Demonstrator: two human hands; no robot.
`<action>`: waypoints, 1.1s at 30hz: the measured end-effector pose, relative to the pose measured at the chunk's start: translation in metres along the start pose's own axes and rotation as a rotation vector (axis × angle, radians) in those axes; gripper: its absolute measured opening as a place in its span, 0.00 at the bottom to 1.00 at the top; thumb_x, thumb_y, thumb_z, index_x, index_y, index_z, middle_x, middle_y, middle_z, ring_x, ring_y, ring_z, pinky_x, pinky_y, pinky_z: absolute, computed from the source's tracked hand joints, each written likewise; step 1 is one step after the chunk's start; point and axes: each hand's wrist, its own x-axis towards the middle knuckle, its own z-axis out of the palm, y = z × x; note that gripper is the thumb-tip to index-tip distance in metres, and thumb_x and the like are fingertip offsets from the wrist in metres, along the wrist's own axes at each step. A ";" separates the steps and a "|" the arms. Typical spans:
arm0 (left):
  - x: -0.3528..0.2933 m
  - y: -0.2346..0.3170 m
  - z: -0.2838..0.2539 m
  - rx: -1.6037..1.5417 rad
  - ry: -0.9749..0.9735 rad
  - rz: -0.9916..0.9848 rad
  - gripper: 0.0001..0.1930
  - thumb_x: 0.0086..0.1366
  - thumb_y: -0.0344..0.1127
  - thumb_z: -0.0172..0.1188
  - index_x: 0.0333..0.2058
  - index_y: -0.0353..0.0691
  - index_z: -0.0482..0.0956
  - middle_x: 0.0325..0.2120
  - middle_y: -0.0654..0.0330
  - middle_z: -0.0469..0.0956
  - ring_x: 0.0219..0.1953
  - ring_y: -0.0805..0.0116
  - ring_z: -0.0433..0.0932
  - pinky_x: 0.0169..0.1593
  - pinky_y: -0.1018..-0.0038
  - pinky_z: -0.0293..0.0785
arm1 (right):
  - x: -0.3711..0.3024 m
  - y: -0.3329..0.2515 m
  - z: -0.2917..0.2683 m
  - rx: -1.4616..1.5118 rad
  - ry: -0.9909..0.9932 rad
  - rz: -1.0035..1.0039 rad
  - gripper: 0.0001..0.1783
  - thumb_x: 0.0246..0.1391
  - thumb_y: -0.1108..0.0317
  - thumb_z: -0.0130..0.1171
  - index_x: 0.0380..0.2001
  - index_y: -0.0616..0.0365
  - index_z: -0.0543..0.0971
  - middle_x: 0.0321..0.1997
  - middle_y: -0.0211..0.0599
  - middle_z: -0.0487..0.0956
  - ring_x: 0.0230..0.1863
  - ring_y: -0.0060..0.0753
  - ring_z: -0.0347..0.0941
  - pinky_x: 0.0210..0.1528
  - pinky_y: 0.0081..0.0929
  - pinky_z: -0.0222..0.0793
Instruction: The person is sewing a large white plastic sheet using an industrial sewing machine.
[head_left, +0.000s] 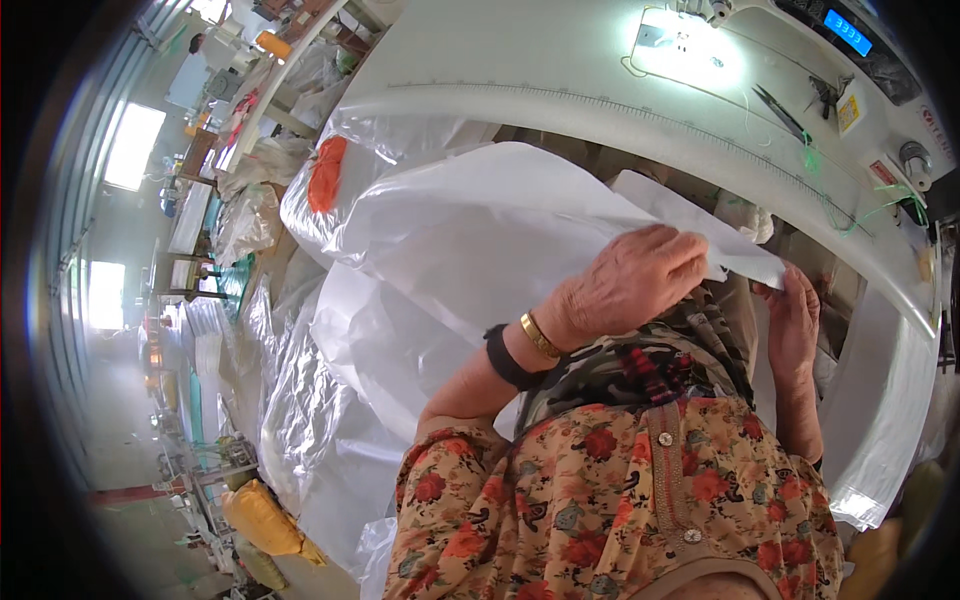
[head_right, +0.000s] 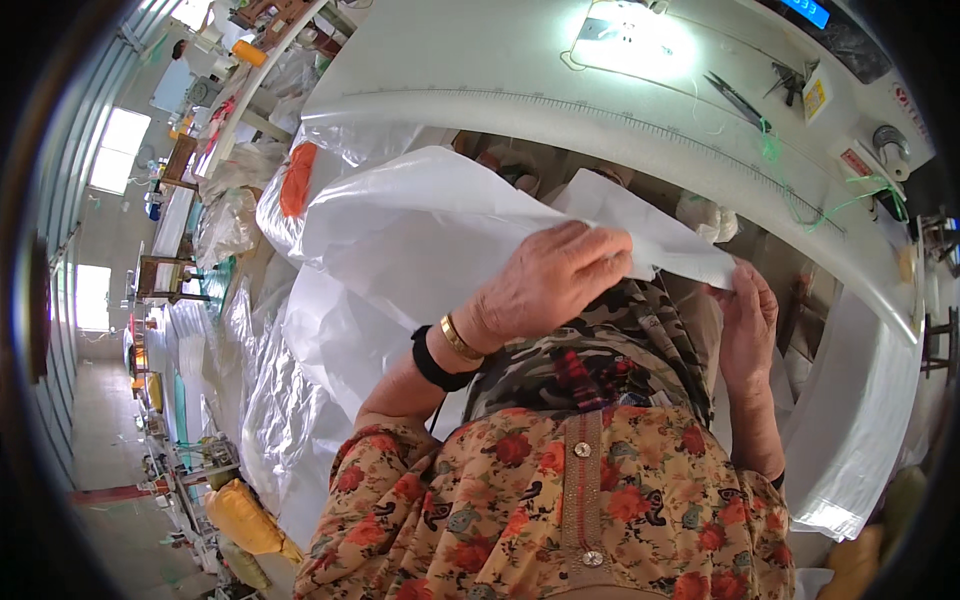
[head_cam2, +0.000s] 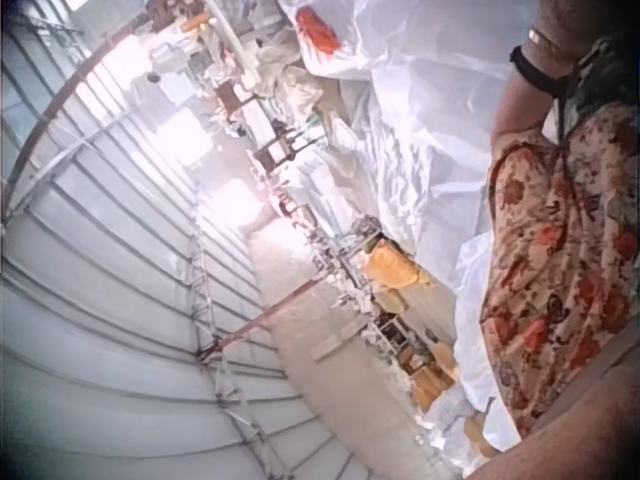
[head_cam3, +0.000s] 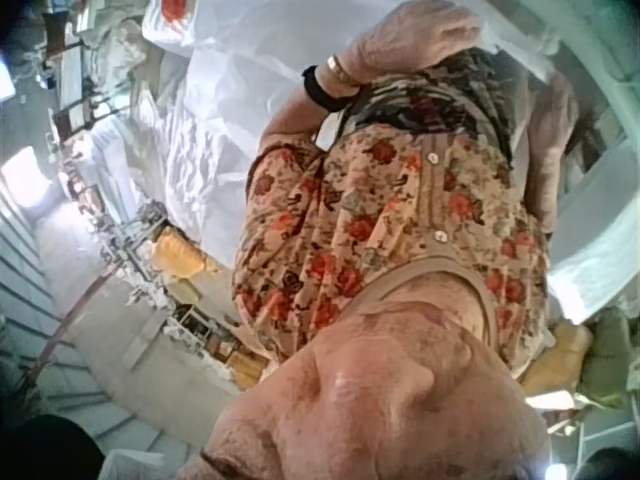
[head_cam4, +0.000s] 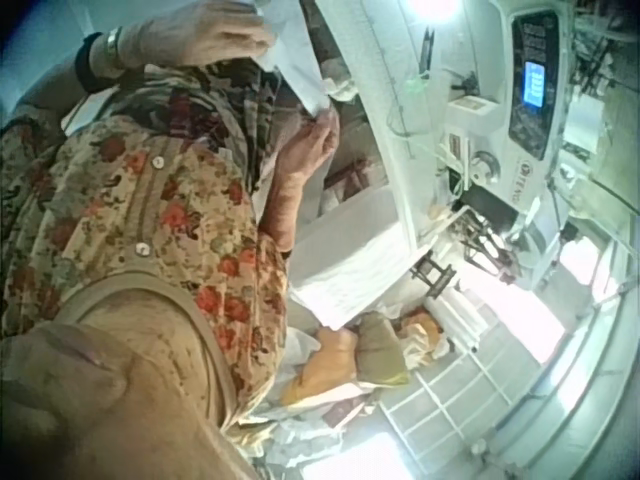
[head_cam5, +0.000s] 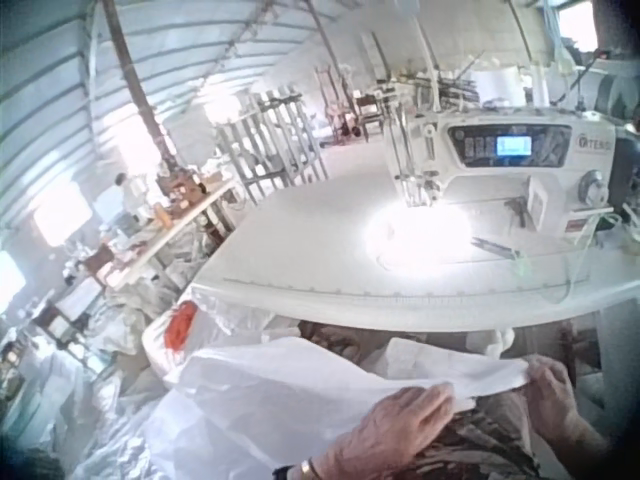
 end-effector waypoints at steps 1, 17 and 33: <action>0.007 -0.003 -0.005 -0.007 0.006 0.012 0.07 0.58 0.27 0.58 0.36 0.35 0.73 0.30 0.59 0.73 0.30 0.61 0.75 0.34 0.67 0.73 | 0.002 -0.001 0.005 -0.111 0.106 -0.095 0.11 0.62 0.67 0.50 0.38 0.63 0.78 0.42 0.34 0.77 0.43 0.21 0.71 0.49 0.22 0.65; 0.129 0.055 -0.103 -0.125 -0.023 0.105 0.04 0.55 0.24 0.63 0.31 0.33 0.78 0.31 0.56 0.77 0.30 0.70 0.76 0.34 0.78 0.70 | 0.056 -0.073 0.046 -0.639 -0.193 -0.696 0.42 0.51 0.58 0.65 0.63 0.58 0.56 0.56 0.48 0.70 0.60 0.38 0.62 0.62 0.36 0.54; 0.174 0.024 -0.122 -0.414 -0.078 -0.184 0.05 0.64 0.27 0.58 0.35 0.31 0.77 0.31 0.63 0.78 0.32 0.82 0.73 0.38 0.85 0.69 | 0.046 -0.053 0.032 -0.047 -0.287 -0.264 0.18 0.61 0.56 0.54 0.41 0.61 0.79 0.38 0.27 0.79 0.41 0.17 0.71 0.49 0.20 0.66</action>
